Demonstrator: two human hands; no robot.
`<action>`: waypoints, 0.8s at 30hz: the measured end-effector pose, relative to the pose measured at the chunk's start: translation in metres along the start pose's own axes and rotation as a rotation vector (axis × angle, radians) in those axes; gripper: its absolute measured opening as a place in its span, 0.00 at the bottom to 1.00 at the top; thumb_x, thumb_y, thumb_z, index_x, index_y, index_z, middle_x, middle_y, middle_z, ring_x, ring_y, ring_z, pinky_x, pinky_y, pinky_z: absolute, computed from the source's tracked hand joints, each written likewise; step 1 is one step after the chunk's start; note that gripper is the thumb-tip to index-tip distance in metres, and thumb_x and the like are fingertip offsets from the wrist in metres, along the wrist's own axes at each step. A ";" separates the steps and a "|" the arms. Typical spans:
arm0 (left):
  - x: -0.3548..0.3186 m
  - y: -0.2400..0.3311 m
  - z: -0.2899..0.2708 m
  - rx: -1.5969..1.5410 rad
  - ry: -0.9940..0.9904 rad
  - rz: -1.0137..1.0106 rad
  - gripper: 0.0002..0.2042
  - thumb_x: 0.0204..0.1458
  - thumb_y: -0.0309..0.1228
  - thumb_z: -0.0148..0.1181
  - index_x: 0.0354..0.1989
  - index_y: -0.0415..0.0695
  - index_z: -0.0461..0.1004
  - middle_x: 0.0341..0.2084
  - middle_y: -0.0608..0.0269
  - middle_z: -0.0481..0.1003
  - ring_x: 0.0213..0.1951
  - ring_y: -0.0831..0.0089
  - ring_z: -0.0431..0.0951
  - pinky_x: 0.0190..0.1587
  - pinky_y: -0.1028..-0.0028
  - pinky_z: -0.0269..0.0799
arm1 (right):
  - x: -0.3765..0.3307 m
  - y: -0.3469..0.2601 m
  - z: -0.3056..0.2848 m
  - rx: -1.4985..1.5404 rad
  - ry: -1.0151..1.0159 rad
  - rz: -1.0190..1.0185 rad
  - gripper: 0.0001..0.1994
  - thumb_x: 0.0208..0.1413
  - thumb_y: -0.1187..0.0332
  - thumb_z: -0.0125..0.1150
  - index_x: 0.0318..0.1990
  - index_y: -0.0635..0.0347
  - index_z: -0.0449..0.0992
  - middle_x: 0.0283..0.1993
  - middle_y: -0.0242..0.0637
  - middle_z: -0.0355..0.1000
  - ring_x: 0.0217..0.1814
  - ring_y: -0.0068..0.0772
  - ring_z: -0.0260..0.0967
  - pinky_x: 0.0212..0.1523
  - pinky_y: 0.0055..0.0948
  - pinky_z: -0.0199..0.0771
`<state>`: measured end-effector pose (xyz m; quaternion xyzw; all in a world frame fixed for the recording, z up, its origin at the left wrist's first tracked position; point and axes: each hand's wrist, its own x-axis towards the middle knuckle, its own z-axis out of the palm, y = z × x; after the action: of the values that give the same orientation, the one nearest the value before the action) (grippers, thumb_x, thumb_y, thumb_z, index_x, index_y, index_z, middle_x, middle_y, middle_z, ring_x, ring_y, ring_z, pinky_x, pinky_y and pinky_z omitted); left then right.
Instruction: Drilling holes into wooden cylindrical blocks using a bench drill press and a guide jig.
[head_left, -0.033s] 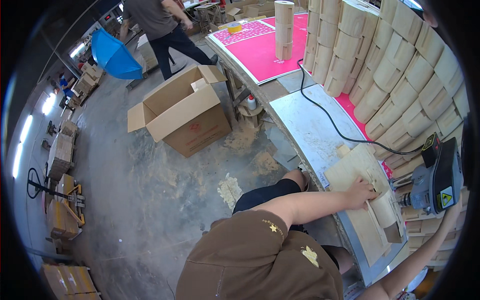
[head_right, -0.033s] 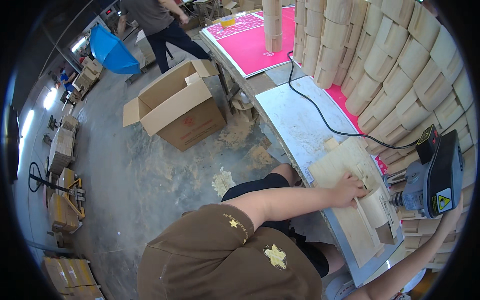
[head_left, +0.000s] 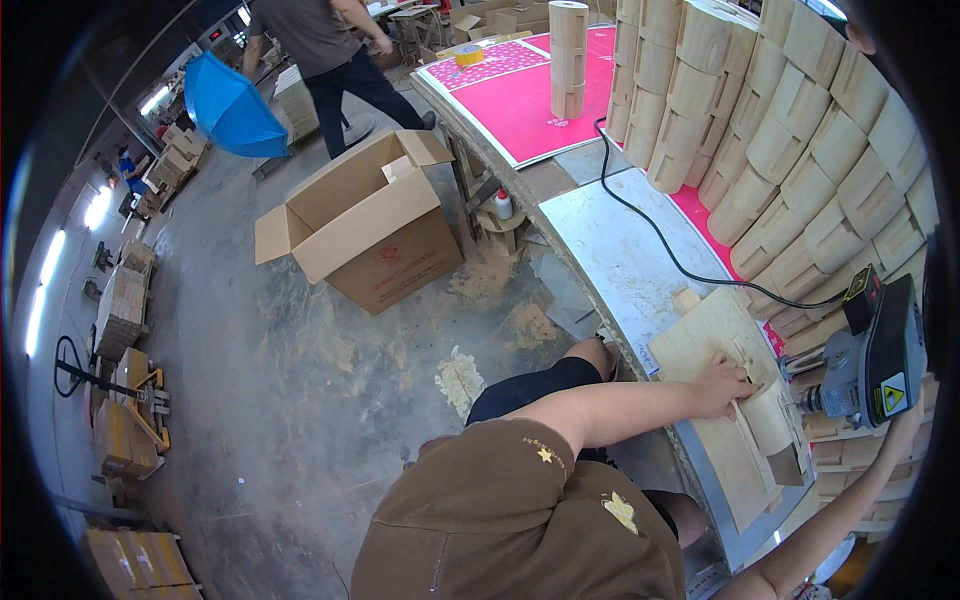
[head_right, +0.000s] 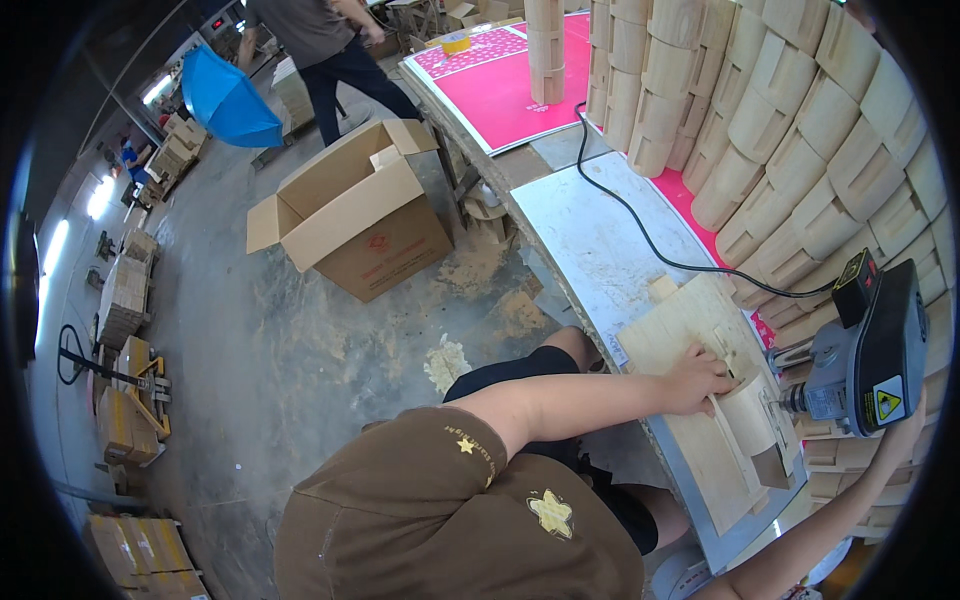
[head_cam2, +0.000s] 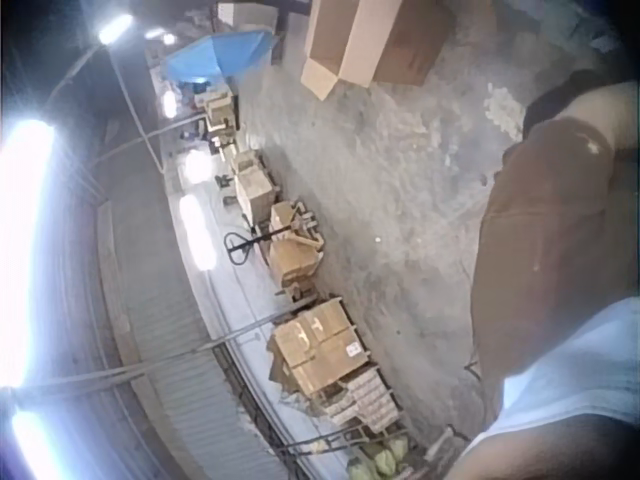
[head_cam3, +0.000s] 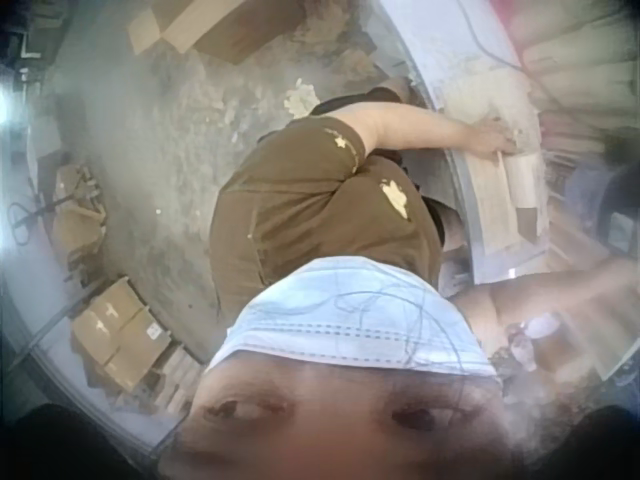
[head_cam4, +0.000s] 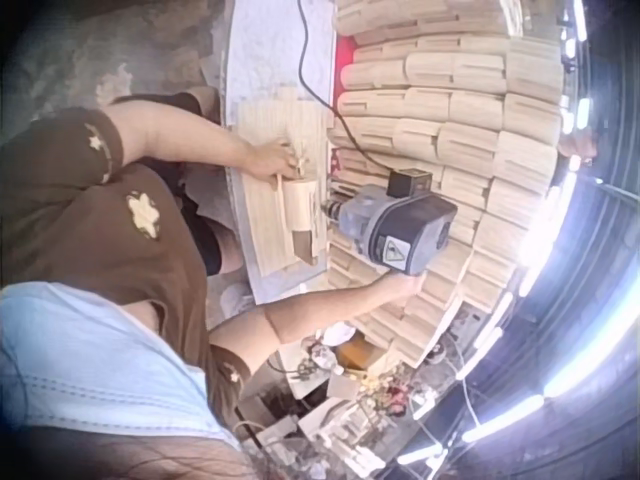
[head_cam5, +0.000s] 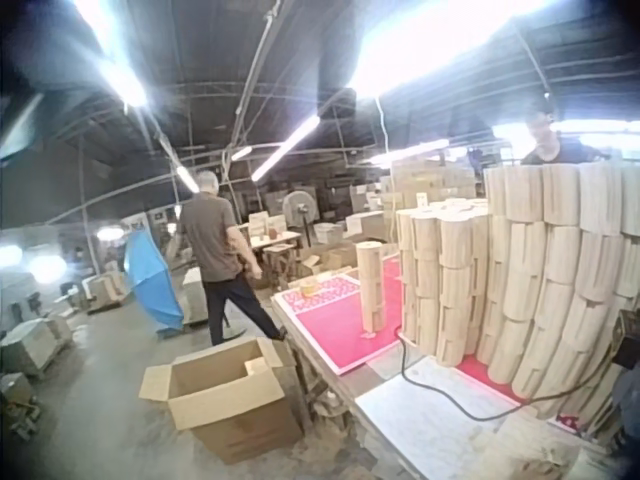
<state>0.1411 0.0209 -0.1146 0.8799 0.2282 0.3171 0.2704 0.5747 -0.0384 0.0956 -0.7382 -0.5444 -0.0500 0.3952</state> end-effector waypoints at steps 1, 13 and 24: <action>0.000 0.000 0.002 0.021 0.024 0.003 0.30 0.25 0.40 0.70 0.45 0.54 0.73 0.30 0.70 0.68 0.40 0.69 0.66 0.46 0.64 0.50 | -0.008 -0.002 0.001 -0.105 0.122 -0.016 0.20 0.53 0.67 0.47 0.53 0.66 0.67 0.42 0.43 0.71 0.41 0.32 0.68 0.44 0.25 0.65; -0.001 0.000 0.002 -0.052 0.050 0.005 0.28 0.27 0.38 0.70 0.45 0.54 0.73 0.32 0.69 0.68 0.42 0.69 0.65 0.48 0.64 0.50 | -0.159 -0.169 0.022 -0.107 0.225 0.188 0.15 0.62 0.61 0.43 0.41 0.64 0.72 0.22 0.26 0.58 0.22 0.17 0.50 0.22 0.19 0.50; 0.000 0.001 -0.003 -0.040 -0.028 -0.009 0.28 0.28 0.38 0.70 0.46 0.53 0.73 0.31 0.68 0.68 0.41 0.68 0.66 0.47 0.64 0.50 | -0.233 -0.176 0.096 0.150 0.442 -0.056 0.12 0.61 0.72 0.42 0.43 0.72 0.71 0.25 0.31 0.60 0.26 0.20 0.55 0.26 0.19 0.56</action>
<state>0.1388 0.0209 -0.1119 0.8777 0.2220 0.3081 0.2924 0.2987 -0.1387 0.0054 -0.6625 -0.4671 -0.1808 0.5570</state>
